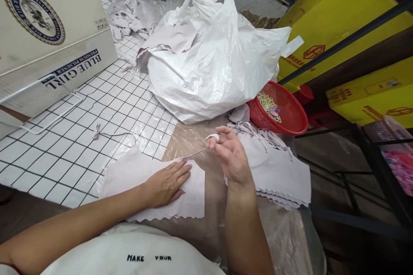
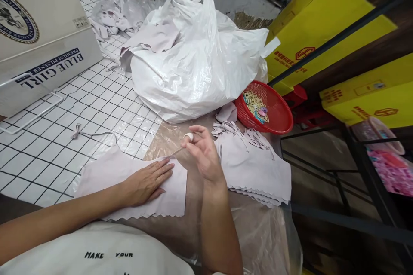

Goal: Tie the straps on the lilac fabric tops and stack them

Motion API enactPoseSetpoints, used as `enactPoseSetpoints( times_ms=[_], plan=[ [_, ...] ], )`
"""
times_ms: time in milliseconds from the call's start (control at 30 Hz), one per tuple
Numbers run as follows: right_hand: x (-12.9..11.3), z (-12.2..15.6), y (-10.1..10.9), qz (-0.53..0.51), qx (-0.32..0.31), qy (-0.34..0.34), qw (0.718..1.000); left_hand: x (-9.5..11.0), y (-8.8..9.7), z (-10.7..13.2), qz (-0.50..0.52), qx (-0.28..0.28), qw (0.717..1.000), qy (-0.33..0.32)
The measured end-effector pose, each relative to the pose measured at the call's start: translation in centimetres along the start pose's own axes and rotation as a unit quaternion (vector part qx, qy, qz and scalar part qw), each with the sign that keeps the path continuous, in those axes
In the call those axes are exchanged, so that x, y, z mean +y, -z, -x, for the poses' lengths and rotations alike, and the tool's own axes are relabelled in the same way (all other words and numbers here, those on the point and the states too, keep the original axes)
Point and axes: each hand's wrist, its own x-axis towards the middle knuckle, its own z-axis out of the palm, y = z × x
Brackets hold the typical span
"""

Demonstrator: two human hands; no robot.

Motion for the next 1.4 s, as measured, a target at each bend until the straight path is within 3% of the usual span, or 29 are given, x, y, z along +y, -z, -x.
enactPoseSetpoints(
  times_ms=[100, 167, 233, 300, 367, 467, 533, 633, 733, 833, 1000, 1067, 1233, 1400],
  plan=[
    [-1.0, 3.6, 2.0, 0.033, -0.056, 0.070, 0.995, -0.1, 0.1, -0.1, -0.006, -0.004, 1.000, 0.006],
    [-0.6, 6.0, 3.2, 0.042, -0.185, 0.083, 0.978, -0.2, 0.0, 0.0, -0.009, -0.004, 1.000, 0.008],
    [0.2, 7.9, 4.2, 0.062, -0.319, 0.073, 0.943, -0.4, -0.2, 0.1, -0.007, -0.005, 1.000, 0.009],
    [1.1, 9.1, 5.0, 0.095, -0.379, 0.049, 0.919, -0.5, -0.5, 0.2, -0.004, -0.004, 1.000, 0.011],
    [1.9, 9.8, 5.3, 0.126, -0.345, -0.003, 0.930, -0.7, -0.7, 0.3, 0.000, 0.006, 1.000, 0.009],
    [3.3, 9.5, 4.6, 0.137, -0.198, -0.108, 0.964, -0.9, -0.5, 0.4, 0.016, 0.035, 0.999, -0.003],
    [4.4, 8.3, 3.6, 0.133, -0.111, -0.160, 0.972, -0.9, 0.0, 0.2, 0.042, 0.060, 0.997, -0.010],
    [6.4, 5.8, 2.0, 0.143, -0.061, -0.195, 0.968, -0.7, 1.5, -0.4, 0.105, 0.098, 0.990, 0.016],
    [8.0, 3.8, 1.0, 0.179, -0.050, -0.193, 0.963, -0.6, 3.0, -1.4, 0.187, 0.106, 0.971, 0.101],
    [8.7, 3.0, 0.6, 0.156, -0.086, -0.172, 0.969, -0.6, 3.9, -2.8, 0.301, 0.082, 0.921, 0.235],
    [8.9, 3.1, 0.4, 0.093, -0.124, -0.156, 0.975, -0.4, 4.1, -5.6, 0.510, 0.103, 0.743, 0.421],
    [8.9, 3.4, 0.3, 0.111, -0.111, -0.156, 0.975, -0.1, 4.2, -6.5, 0.543, 0.122, 0.693, 0.458],
    [8.1, 3.9, -0.3, 0.193, -0.125, -0.145, 0.962, 0.6, 5.1, -7.8, 0.586, 0.143, 0.634, 0.484],
    [6.3, 5.2, -0.3, 0.194, -0.178, -0.134, 0.955, 0.7, 5.9, -8.2, 0.594, 0.147, 0.609, 0.505]
  ],
)
